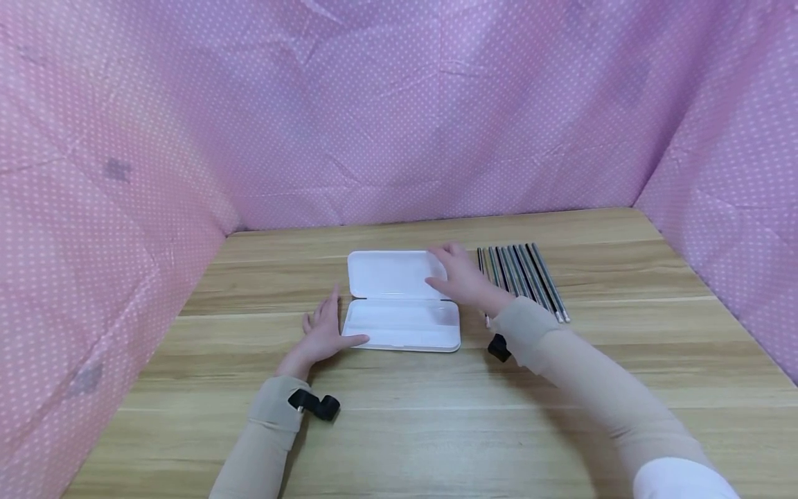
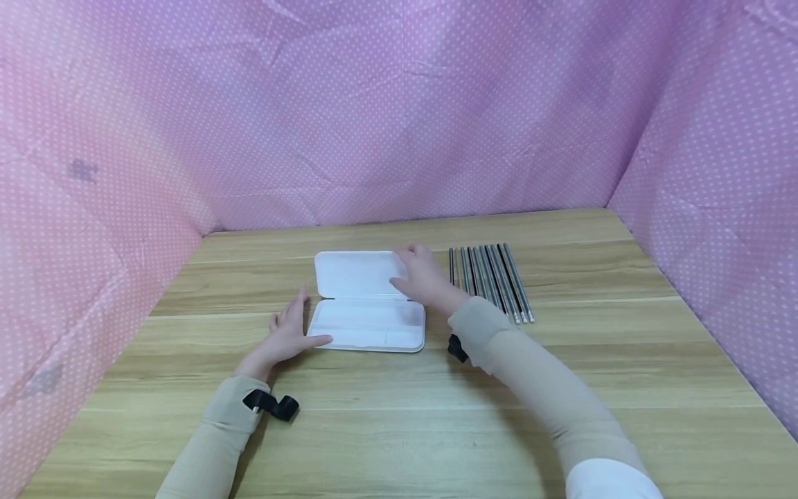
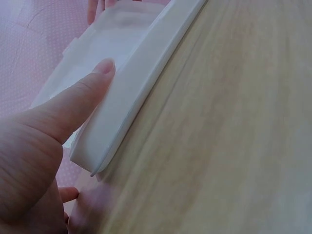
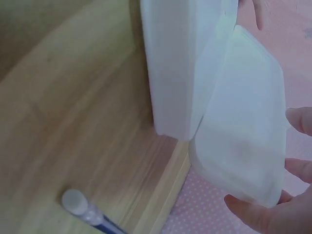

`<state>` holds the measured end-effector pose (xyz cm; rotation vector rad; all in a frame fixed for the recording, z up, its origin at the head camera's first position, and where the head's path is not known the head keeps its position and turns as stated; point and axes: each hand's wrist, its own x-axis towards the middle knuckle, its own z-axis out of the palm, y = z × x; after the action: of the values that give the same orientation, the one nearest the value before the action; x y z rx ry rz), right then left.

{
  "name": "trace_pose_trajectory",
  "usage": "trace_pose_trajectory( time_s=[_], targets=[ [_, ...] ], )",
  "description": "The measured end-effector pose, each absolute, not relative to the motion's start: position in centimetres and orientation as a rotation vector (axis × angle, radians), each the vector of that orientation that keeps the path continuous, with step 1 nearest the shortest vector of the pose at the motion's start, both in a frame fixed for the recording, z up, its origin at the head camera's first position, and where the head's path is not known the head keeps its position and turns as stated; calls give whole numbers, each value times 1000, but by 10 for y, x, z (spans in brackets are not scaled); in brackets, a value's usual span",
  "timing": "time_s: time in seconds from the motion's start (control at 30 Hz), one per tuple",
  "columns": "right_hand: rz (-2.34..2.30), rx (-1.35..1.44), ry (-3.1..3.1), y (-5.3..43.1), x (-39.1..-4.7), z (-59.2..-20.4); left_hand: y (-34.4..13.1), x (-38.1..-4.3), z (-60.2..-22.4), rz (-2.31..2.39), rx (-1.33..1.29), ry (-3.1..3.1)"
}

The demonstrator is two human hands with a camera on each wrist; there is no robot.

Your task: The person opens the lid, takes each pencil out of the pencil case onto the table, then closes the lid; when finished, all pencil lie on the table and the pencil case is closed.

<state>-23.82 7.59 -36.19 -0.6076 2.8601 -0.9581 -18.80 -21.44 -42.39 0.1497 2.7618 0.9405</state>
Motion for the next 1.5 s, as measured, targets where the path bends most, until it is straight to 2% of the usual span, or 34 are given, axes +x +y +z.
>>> trace_pose_trajectory(
  time_s=[0.57, 0.97, 1.5],
  targets=[
    [-829, -1228, 2916, 90, -185, -378, -213, -191, -425, 954, 173, 2792],
    [-575, -1255, 2783, 95, -169, -388, -216, -186, -421, 911, 256, 2783],
    [-279, -1385, 2734, 94, -161, -384, -192, -159, -385, 521, 741, 2761]
  ],
)
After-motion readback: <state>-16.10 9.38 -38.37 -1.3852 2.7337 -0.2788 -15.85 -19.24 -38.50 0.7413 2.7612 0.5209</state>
